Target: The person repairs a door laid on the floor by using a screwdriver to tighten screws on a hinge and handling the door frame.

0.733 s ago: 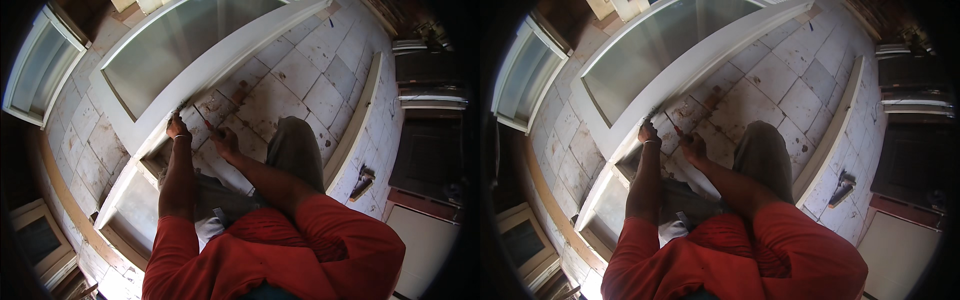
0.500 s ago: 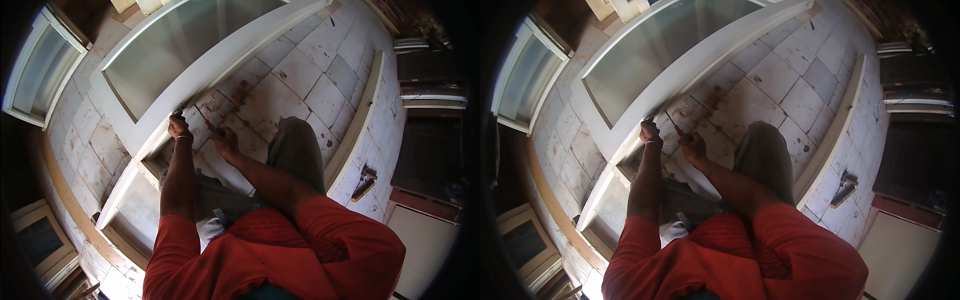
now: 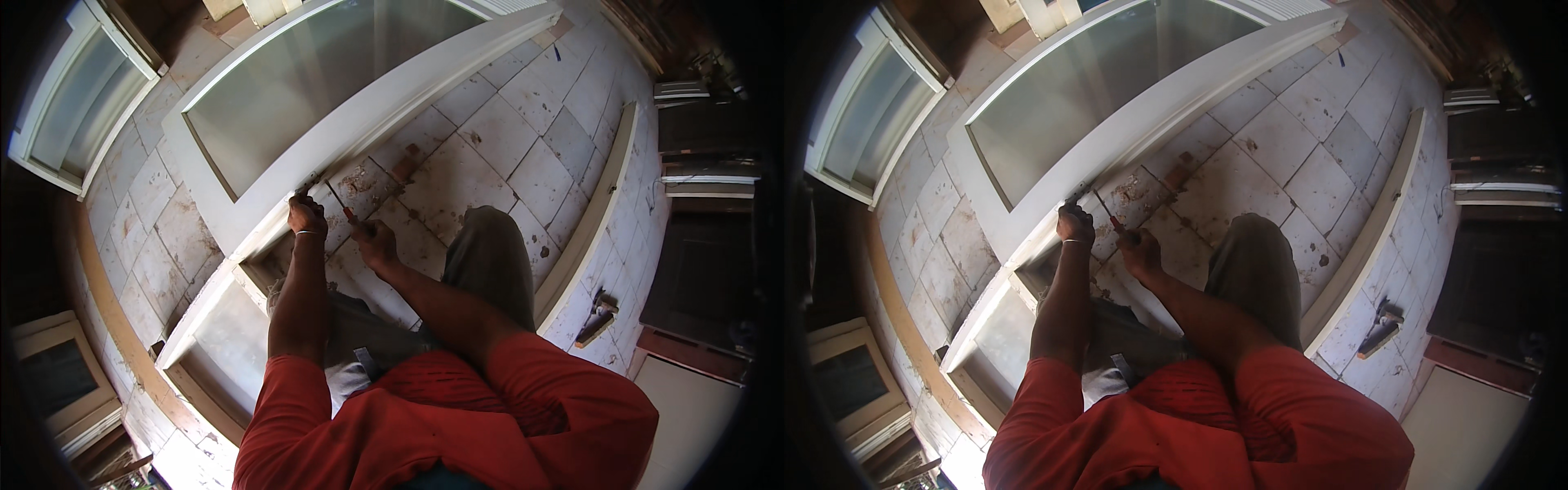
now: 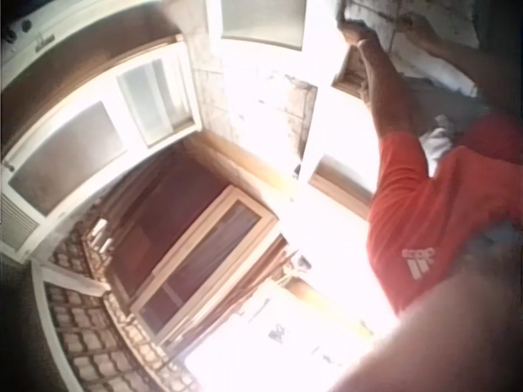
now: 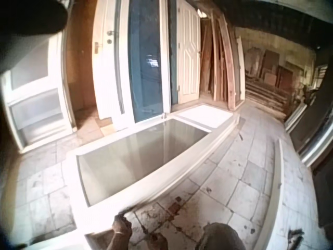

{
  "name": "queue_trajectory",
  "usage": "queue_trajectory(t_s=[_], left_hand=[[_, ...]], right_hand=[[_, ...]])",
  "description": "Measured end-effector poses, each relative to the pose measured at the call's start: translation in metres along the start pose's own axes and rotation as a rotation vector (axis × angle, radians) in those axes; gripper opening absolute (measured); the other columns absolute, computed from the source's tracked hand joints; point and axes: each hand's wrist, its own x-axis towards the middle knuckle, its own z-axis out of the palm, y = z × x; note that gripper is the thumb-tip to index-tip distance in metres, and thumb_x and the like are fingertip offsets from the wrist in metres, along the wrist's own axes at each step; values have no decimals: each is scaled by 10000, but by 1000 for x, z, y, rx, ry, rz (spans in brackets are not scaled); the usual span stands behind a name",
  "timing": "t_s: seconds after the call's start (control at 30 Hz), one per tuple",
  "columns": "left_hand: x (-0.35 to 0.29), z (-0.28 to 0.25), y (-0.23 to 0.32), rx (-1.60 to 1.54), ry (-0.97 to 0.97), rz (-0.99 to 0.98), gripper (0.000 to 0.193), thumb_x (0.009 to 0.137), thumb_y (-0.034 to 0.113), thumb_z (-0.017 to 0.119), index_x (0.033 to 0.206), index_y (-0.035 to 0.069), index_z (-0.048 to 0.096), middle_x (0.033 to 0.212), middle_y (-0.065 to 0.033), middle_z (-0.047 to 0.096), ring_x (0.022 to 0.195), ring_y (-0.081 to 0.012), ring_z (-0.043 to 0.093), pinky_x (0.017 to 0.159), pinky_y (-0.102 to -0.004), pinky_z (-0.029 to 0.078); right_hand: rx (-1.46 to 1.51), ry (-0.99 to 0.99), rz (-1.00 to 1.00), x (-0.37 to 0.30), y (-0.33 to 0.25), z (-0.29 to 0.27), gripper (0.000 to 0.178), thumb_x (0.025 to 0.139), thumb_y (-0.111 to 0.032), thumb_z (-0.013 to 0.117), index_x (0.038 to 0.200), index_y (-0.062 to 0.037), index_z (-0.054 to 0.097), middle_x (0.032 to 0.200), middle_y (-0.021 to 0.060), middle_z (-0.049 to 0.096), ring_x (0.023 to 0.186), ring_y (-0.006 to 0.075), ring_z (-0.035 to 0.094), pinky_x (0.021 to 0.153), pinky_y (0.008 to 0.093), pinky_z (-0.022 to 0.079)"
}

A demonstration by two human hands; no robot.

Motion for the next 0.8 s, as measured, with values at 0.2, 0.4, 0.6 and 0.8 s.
queue_trajectory(t_s=[0.2,0.4,0.6,0.8], left_hand=[[-16,17,4,-94,18,-144,214,865,249,571,857,40,619,612,21,454,469,-87,355,436,-258,296],[-15,16,-2,122,127,113,230,905,239,542,828,45,636,633,34,462,477,-78,351,436,-243,284],[5,-1,5,-289,-112,-212,240,929,262,536,826,64,625,610,33,432,463,-76,342,420,-248,276],[-11,15,7,72,135,3,253,933,294,551,793,91,606,590,29,413,440,-87,328,409,-252,259]], right_hand=[[-82,39,-61,3,9,-5,319,781,-223,713,955,28,620,754,70,631,666,130,590,612,304,487],[-15,25,-29,6,17,-4,293,778,-198,721,938,25,616,716,58,622,604,124,580,563,295,477],[-26,37,-101,6,4,3,298,774,-206,743,917,23,615,686,52,618,588,124,580,562,294,479],[-93,23,-235,13,25,0,255,794,-185,727,908,17,621,677,58,621,562,121,582,522,297,472]])
